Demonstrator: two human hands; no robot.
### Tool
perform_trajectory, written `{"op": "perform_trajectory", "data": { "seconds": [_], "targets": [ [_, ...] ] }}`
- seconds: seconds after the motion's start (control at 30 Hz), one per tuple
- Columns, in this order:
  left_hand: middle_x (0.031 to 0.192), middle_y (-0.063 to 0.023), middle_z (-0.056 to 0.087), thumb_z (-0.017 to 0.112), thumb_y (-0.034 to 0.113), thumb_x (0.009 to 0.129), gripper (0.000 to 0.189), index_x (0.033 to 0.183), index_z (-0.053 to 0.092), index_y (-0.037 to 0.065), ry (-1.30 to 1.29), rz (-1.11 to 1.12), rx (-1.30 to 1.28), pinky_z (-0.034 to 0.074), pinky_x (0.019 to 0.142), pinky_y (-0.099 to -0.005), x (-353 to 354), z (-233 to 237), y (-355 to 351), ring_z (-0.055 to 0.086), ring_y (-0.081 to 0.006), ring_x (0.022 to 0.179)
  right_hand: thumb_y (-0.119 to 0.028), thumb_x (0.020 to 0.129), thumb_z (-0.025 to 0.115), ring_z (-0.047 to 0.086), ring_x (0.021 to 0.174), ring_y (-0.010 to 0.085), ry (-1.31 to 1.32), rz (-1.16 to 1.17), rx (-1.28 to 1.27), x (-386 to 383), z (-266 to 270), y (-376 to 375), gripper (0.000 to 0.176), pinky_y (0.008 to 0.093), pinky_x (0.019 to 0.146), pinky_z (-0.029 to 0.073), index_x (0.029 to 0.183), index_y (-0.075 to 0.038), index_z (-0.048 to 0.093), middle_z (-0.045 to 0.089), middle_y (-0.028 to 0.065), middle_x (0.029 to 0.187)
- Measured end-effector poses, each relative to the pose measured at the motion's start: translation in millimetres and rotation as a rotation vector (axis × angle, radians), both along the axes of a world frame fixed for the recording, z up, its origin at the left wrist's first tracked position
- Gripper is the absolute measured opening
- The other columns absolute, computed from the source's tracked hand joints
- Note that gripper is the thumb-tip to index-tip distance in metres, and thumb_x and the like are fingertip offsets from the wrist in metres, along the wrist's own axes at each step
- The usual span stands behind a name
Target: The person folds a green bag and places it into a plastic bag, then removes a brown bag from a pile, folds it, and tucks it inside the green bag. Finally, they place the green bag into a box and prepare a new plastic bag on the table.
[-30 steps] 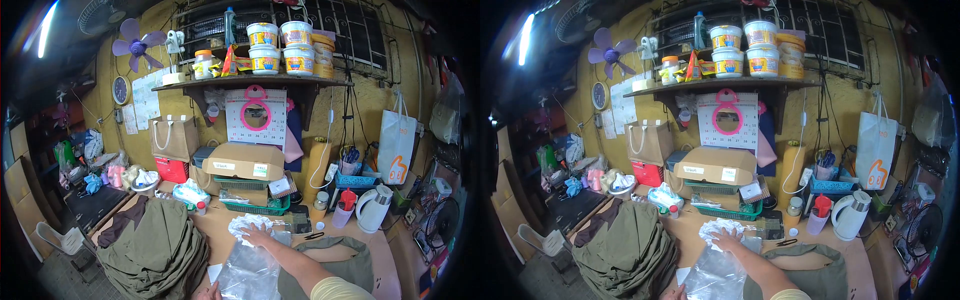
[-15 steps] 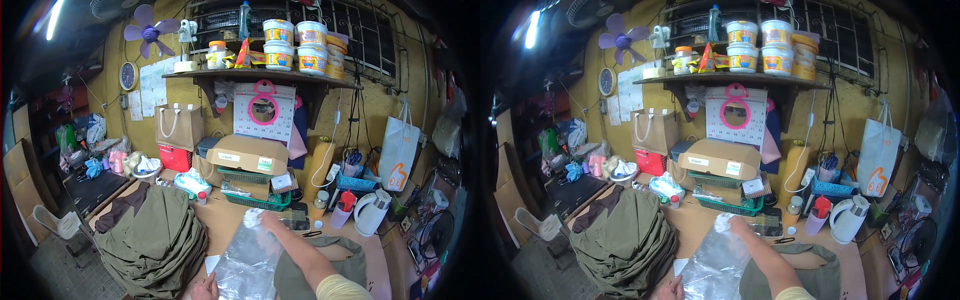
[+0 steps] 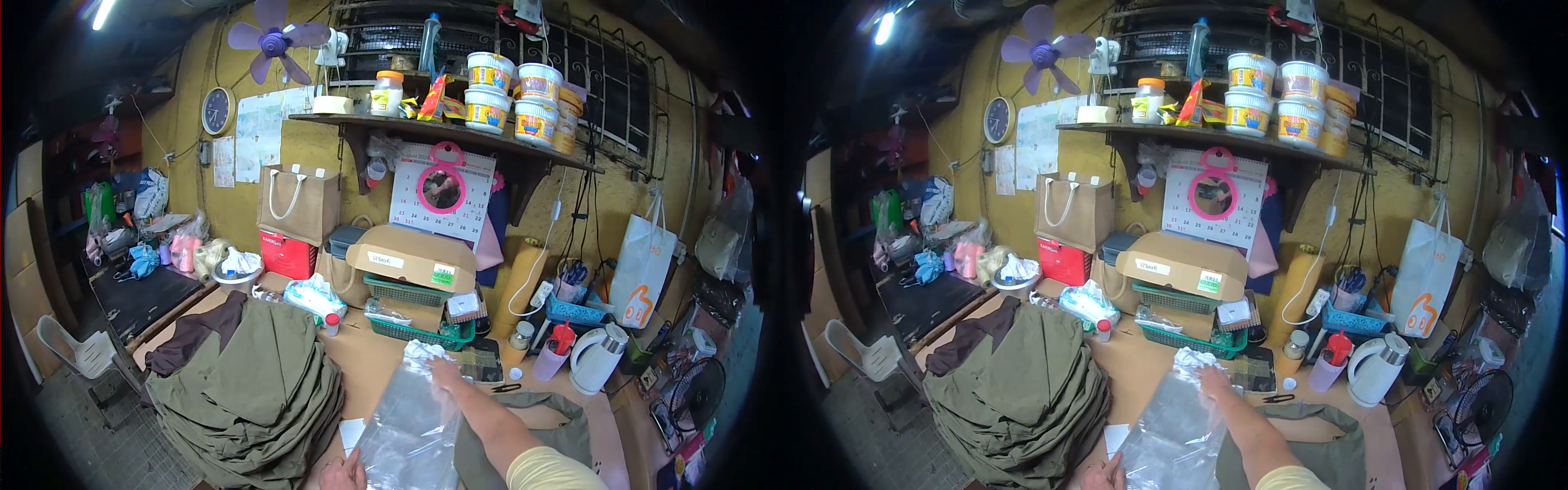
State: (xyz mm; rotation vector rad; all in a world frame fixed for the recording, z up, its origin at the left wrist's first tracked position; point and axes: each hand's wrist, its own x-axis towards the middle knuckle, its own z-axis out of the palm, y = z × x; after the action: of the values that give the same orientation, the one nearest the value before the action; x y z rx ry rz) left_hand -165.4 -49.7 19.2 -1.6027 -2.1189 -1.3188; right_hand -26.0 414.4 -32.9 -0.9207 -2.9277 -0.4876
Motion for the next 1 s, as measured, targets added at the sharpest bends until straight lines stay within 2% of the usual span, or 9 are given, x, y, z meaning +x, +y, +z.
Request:
{"op": "perform_trajectory", "data": {
  "seconds": [0.07, 0.23, 0.27, 0.3, 0.5, 0.63, 0.7, 0.87, 1.0],
  "targets": [
    [0.076, -0.0212, 0.063, 0.06, 0.012, 0.09, 0.032, 0.121, 0.069, 0.008, 0.034, 0.005, -0.029, 0.049, 0.068, -0.0486, -2, 0, 0, 0.061, -0.0395, 0.073, -0.014, 0.082, 0.066, 0.057, 0.124, 0.0351, 0.02, -0.389, -0.308, 0, 28, 13, 0.03, 0.0459, 0.1, 0.049, 0.112, -0.012, 0.073, 0.062, 0.0109, 0.132],
    [0.077, -0.0227, 0.064, 0.06, 0.014, 0.091, 0.031, 0.12, 0.068, 0.007, -0.059, -0.003, -0.103, 0.049, 0.068, -0.0487, 1, 16, -4, 0.061, -0.04, 0.073, -0.011, 0.08, 0.065, 0.067, 0.102, 0.0332, 0.25, -0.199, -0.048, -34, 48, -17, 0.031, 0.0445, 0.085, 0.055, 0.107, -0.019, 0.075, 0.069, 0.0147, 0.109],
    [0.078, -0.0232, 0.064, 0.059, 0.015, 0.091, 0.031, 0.12, 0.068, 0.006, -0.058, 0.007, -0.099, 0.049, 0.069, -0.0486, 2, 13, -4, 0.062, -0.0401, 0.074, -0.018, 0.087, 0.061, 0.066, 0.105, 0.0339, 0.29, -0.216, -0.453, -47, 47, -36, 0.03, 0.0433, 0.088, 0.054, 0.114, -0.023, 0.073, 0.069, 0.0144, 0.112],
    [0.078, -0.0232, 0.064, 0.059, 0.015, 0.091, 0.031, 0.12, 0.068, 0.006, -0.055, 0.006, -0.092, 0.049, 0.069, -0.0486, 0, 14, -3, 0.062, -0.0401, 0.074, -0.027, 0.093, 0.055, 0.059, 0.119, 0.0361, 0.154, -0.218, -0.456, -76, -17, -16, 0.036, 0.0496, 0.097, 0.048, 0.128, -0.029, 0.067, 0.063, 0.0105, 0.132],
    [0.078, -0.0248, 0.064, 0.059, 0.016, 0.092, 0.032, 0.121, 0.068, 0.006, 0.013, -0.01, -0.041, 0.05, 0.069, -0.0488, -1, 5, 0, 0.063, -0.0407, 0.074, -0.033, 0.1, 0.047, 0.038, 0.14, 0.0414, 0.374, -0.129, -0.372, -55, 37, -129, 0.038, 0.0643, 0.113, 0.025, 0.136, -0.029, 0.058, 0.045, 0.011, 0.151],
    [0.072, -0.0161, 0.058, 0.066, 0.018, 0.084, 0.041, 0.124, 0.069, 0.013, 0.014, 0.0, -0.137, 0.048, 0.064, -0.0472, -6, -15, 10, 0.061, -0.0353, 0.069, -0.036, 0.101, 0.044, 0.042, 0.137, 0.0398, 0.577, -0.063, -0.227, -26, 8, -71, 0.039, 0.053, 0.114, 0.031, 0.133, -0.02, 0.061, 0.048, 0.0157, 0.147],
    [0.071, -0.0171, 0.06, 0.065, 0.024, 0.084, 0.039, 0.121, 0.07, 0.013, 0.026, 0.018, -0.197, 0.049, 0.064, -0.049, -9, -24, 14, 0.062, -0.0375, 0.068, -0.041, 0.097, 0.051, 0.06, 0.118, 0.0349, 0.475, -0.471, -0.438, -4, 8, -9, 0.045, 0.0475, 0.102, 0.046, 0.124, -0.009, 0.065, 0.065, 0.0193, 0.125],
    [0.076, -0.019, 0.058, 0.062, 0.016, 0.089, 0.039, 0.127, 0.067, 0.01, -0.001, 0.013, -0.186, 0.045, 0.065, -0.0483, -3, -9, 16, 0.058, -0.037, 0.07, -0.019, 0.088, 0.055, 0.071, 0.088, 0.0353, 0.059, -0.26, -0.035, 34, 104, -5, 0.024, 0.0434, 0.076, 0.057, 0.09, -0.01, 0.077, 0.072, 0.0175, 0.095],
    [0.079, -0.0179, 0.058, 0.063, 0.017, 0.089, 0.043, 0.131, 0.065, 0.012, -0.06, 0.025, -0.313, 0.046, 0.067, -0.0469, -3, -2, 17, 0.059, -0.0355, 0.072, -0.036, 0.099, 0.052, 0.053, 0.132, 0.0219, 0.394, -0.042, -0.413, -20, 43, -76, 0.049, 0.039, 0.115, 0.034, 0.146, -0.025, 0.05, 0.061, 0.0186, 0.133]
  ]
}}
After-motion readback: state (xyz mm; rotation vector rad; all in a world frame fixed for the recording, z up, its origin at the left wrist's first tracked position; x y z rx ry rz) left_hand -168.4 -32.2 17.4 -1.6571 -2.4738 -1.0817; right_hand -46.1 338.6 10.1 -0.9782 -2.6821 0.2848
